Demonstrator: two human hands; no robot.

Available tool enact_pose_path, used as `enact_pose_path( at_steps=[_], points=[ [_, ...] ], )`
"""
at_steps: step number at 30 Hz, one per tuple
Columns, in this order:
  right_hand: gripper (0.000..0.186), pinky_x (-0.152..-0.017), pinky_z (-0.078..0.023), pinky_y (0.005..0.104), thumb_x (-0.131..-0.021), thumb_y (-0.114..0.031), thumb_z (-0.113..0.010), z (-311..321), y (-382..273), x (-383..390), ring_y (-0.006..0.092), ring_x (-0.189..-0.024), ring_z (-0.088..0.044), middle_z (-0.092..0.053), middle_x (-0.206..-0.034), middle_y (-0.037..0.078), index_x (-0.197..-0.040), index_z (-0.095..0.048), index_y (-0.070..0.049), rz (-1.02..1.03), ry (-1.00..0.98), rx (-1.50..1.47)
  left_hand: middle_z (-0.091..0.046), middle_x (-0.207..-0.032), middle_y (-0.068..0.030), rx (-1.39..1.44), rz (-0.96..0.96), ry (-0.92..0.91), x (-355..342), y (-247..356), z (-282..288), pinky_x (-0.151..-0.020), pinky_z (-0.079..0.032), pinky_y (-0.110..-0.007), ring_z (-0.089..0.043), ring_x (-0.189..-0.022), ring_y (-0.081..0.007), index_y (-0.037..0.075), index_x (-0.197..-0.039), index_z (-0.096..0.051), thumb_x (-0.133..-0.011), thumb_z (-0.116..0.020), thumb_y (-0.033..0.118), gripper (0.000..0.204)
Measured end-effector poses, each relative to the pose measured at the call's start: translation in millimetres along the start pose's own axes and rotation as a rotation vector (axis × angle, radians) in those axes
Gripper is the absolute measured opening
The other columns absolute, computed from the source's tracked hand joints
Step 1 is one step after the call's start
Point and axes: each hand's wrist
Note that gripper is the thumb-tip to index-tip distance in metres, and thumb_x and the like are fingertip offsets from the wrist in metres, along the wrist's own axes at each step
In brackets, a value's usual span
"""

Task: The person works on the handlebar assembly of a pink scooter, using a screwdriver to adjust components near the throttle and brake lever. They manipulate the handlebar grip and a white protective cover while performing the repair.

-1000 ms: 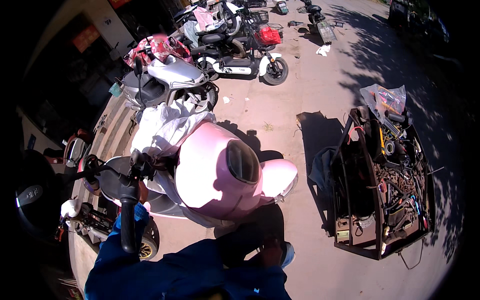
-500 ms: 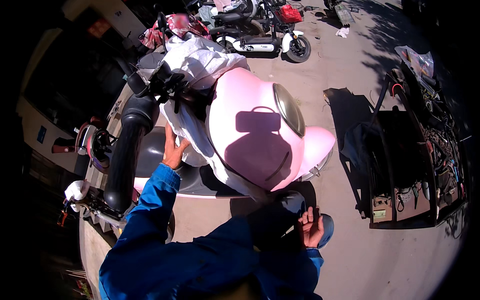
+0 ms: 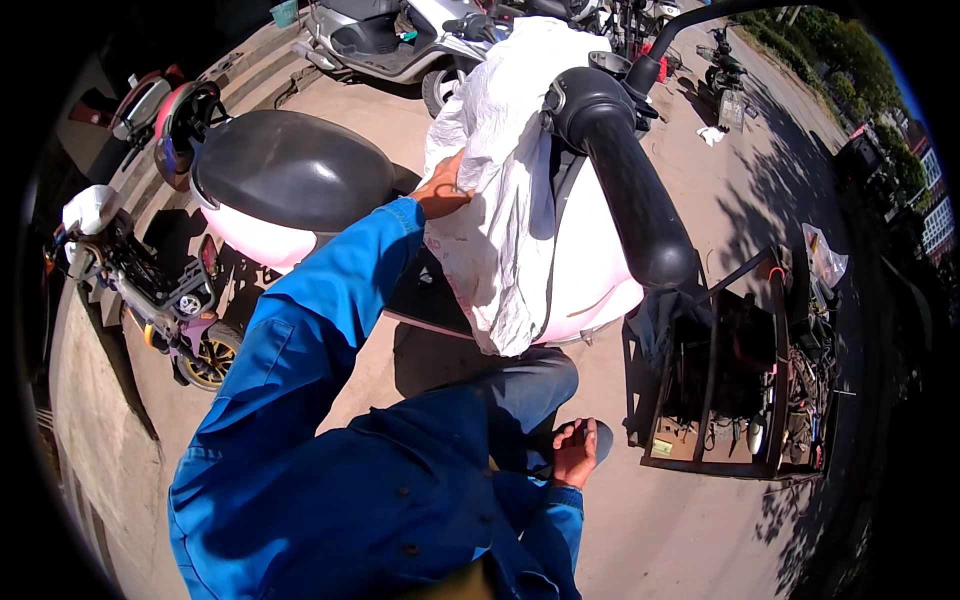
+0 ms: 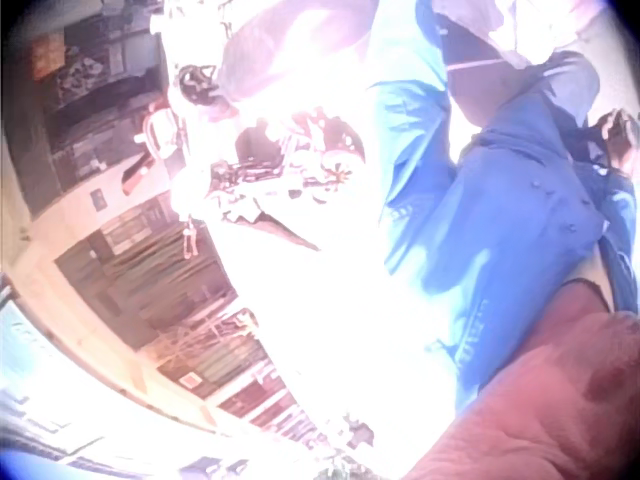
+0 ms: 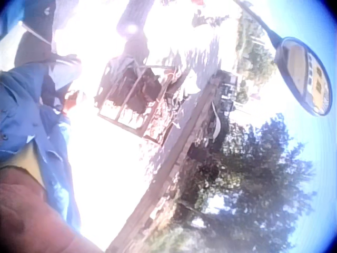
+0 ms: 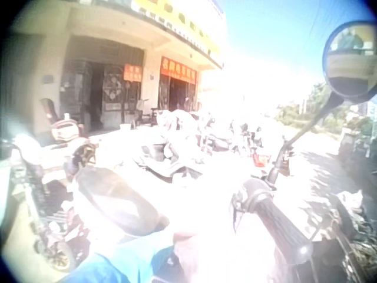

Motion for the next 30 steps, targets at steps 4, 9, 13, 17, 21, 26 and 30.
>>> enact_pose_path(
  at_steps=[4, 9, 13, 17, 21, 26, 30],
  points=[
    [0.05, -0.08, -0.055, 0.0327, -0.101, -0.032, -0.068, -88.6, -0.3, 13.8, 0.0199, -0.096, -0.065, -0.066, -0.122, 0.01, -0.142, -0.057, -0.006, 0.157, -0.07, 0.351, -0.056, -0.149, -0.0158, 0.461, -0.221, -0.304, -8.6, -11.2, -12.0, -0.114, -0.041, -0.041, -0.054, -0.134, -0.0299, 0.007, -0.157, -0.038, -0.087, -0.08, 0.034, 0.086],
    [0.041, -0.085, -0.056, 0.0307, -0.099, -0.009, -0.071, -226.2, 12.8, 29.1, 0.0172, -0.096, -0.067, -0.07, -0.117, 0.011, -0.138, -0.061, 0.0, 0.24, -0.278, 0.743, -0.062, -0.141, -0.015, 0.571, -0.292, -0.258, -25.7, -79.1, -46.9, -0.109, -0.045, -0.037, -0.059, -0.128, -0.0245, 0.003, -0.151, -0.044, -0.085, -0.086, 0.03, 0.083],
    [0.051, -0.095, -0.053, 0.0299, -0.096, -0.009, -0.076, -314.3, 40.2, 25.1, 0.0158, -0.105, -0.064, -0.069, -0.118, 0.009, -0.143, -0.058, -0.001, 0.312, -0.538, 1.056, -0.066, -0.132, -0.0154, 0.751, -0.18, 0.049, 7.9, -38.2, -84.6, -0.104, -0.049, -0.035, -0.063, -0.12, -0.0215, 0.0, -0.145, -0.048, -0.091, -0.079, 0.018, 0.065],
    [0.059, -0.1, -0.052, 0.035, -0.098, -0.022, -0.073, -376.6, 64.0, -12.5, 0.0213, -0.112, -0.064, -0.066, -0.127, 0.012, -0.151, -0.052, -0.006, 0.38, -0.717, 1.29, -0.069, -0.122, -0.0077, 1.103, -0.156, 0.003, 81.5, -22.6, -128.6, -0.1, -0.051, -0.033, -0.065, -0.111, -0.0193, 0.007, -0.147, -0.049, -0.1, -0.067, 0.011, 0.05],
    [0.065, -0.103, -0.051, 0.0409, -0.103, -0.027, -0.067, -404.7, 85.6, -72.0, 0.0297, -0.122, -0.062, -0.057, -0.144, 0.021, -0.159, -0.04, -0.007, 0.445, -0.712, 1.437, -0.059, -0.136, -0.0072, 0.875, -0.33, 0.333, 113.4, -27.0, -170.7, -0.103, -0.05, -0.033, -0.06, -0.12, -0.0199, 0.008, -0.158, -0.038, -0.098, -0.061, 0.003, 0.064],
    [0.078, -0.106, -0.049, 0.0474, -0.102, -0.035, -0.067, -415.5, 99.2, -93.7, 0.0391, -0.131, -0.055, -0.047, -0.151, 0.027, -0.163, -0.028, -0.007, 0.387, -0.66, 1.453, -0.053, -0.147, -0.0154, 0.438, -0.368, 0.33, 160.1, -61.1, -113.2, -0.101, -0.053, -0.038, -0.061, -0.127, -0.034, 0.006, -0.134, -0.059, -0.091, -0.066, -0.002, 0.044],
    [0.086, -0.111, -0.044, 0.0497, -0.1, -0.039, -0.07, -412.5, 106.1, -103.1, 0.0414, -0.135, -0.05, -0.043, -0.153, 0.028, -0.164, -0.024, -0.006, 0.421, -0.609, 1.468, -0.059, -0.132, -0.0141, 0.211, -0.178, 0.315, 199.1, -138.1, -102.1, -0.091, -0.057, -0.039, -0.066, -0.112, -0.0352, 0.007, -0.11, -0.07, -0.089, -0.068, 0.001, 0.022]
  ],
)
Point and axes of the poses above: each hand's wrist, its own x-axis away from the middle knuckle, its own z-axis out of the back of the hand, y = z × x
